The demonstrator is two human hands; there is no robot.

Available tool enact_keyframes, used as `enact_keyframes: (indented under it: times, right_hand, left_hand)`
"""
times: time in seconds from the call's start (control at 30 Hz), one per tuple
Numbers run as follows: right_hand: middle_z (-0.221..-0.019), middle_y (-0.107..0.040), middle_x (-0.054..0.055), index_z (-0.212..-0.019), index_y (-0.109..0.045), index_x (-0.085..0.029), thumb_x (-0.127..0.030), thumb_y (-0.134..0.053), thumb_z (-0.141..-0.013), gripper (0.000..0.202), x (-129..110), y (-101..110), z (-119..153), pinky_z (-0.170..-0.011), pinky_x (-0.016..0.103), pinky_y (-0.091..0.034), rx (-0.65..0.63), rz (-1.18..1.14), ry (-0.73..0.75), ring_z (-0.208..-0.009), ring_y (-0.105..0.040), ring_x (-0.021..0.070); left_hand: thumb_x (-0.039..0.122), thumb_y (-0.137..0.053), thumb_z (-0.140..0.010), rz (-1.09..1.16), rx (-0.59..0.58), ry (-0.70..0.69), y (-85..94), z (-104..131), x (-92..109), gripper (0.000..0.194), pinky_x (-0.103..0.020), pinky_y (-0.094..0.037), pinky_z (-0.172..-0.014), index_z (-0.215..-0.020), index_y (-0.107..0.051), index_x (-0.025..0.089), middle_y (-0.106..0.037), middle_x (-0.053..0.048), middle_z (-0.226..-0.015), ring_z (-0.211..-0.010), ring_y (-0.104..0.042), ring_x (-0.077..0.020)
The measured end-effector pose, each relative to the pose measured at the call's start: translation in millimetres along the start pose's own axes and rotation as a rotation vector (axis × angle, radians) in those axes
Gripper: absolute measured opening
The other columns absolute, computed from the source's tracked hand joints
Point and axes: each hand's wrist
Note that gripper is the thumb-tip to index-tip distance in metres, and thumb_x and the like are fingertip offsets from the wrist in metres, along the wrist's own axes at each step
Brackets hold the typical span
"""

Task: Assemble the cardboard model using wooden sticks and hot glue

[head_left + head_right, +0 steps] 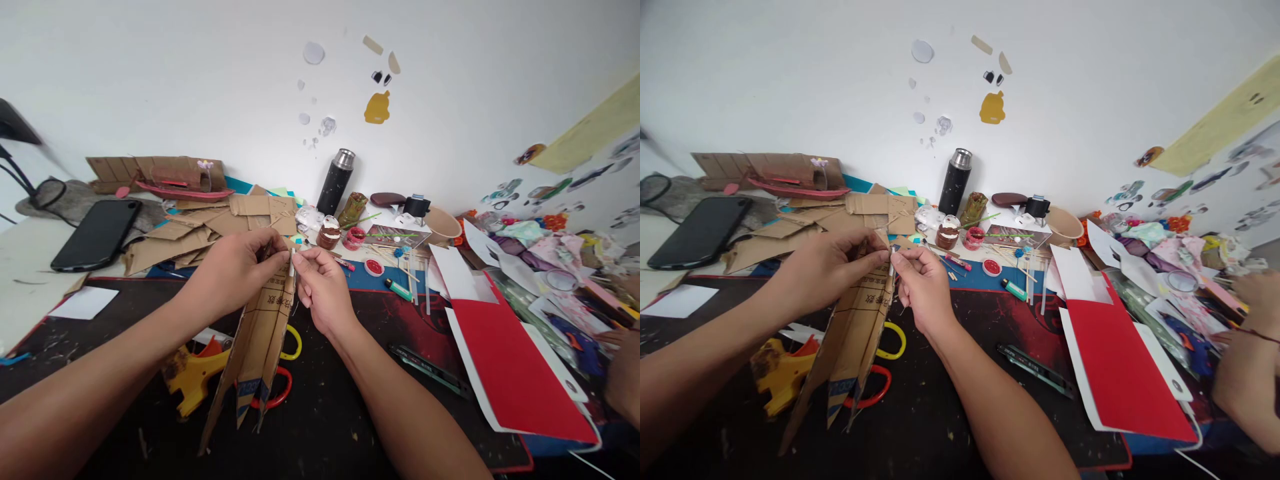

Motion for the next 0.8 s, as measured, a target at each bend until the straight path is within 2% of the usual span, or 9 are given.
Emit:
enact_keyframes:
  times: [0.33, 0.57, 0.8]
  right_hand:
    - [-0.047, -0.04, -0.016, -0.085, -0.063, -0.025, -0.049, -0.09, -0.082, 0.036, -4, -2, 2, -0.034, 0.02, -0.02, -0.038, -0.012, -0.007, -0.034, -0.027, 0.0054]
    - [-0.045, -0.04, -0.016, -0.087, -0.062, -0.025, -0.049, -0.087, -0.085, 0.035, -3, 1, 1, -0.035, 0.021, -0.021, -0.06, 0.011, -0.004, -0.033, -0.028, 0.0058]
    - [-0.042, -0.043, -0.017, -0.089, -0.061, -0.026, -0.048, -0.086, -0.088, 0.033, -5, 4, 0, -0.034, 0.019, -0.023, -0.122, 0.019, 0.042, -0.031, -0.029, 0.0062]
  left_hand:
    - [0.048, -0.053, -0.095, -0.117, 0.022, -0.06, -0.1, 3, 5, 0.031, -0.032, -0.037, -0.063, -0.087, -0.07, 0.023, -0.071, -0.001, -0.071, -0.062, -0.058, -0.0197]
    - [0.045, -0.052, -0.094, -0.22, 0.028, -0.06, -1.0, 4, 4, 0.028, -0.034, -0.035, -0.062, -0.091, -0.07, 0.024, -0.062, 0.0, -0.062, -0.056, -0.053, -0.0202]
    - [0.045, -0.053, -0.093, -0.117, 0.033, -0.043, 1.4, 6, 11, 0.028, -0.032, -0.037, -0.062, -0.084, -0.069, 0.024, -0.07, 0.0, -0.07, -0.06, -0.056, -0.0185]
Point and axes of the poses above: each hand's wrist, its own z-axis away from the middle knuckle, its own y-axis out of the back of the hand, x = y × z
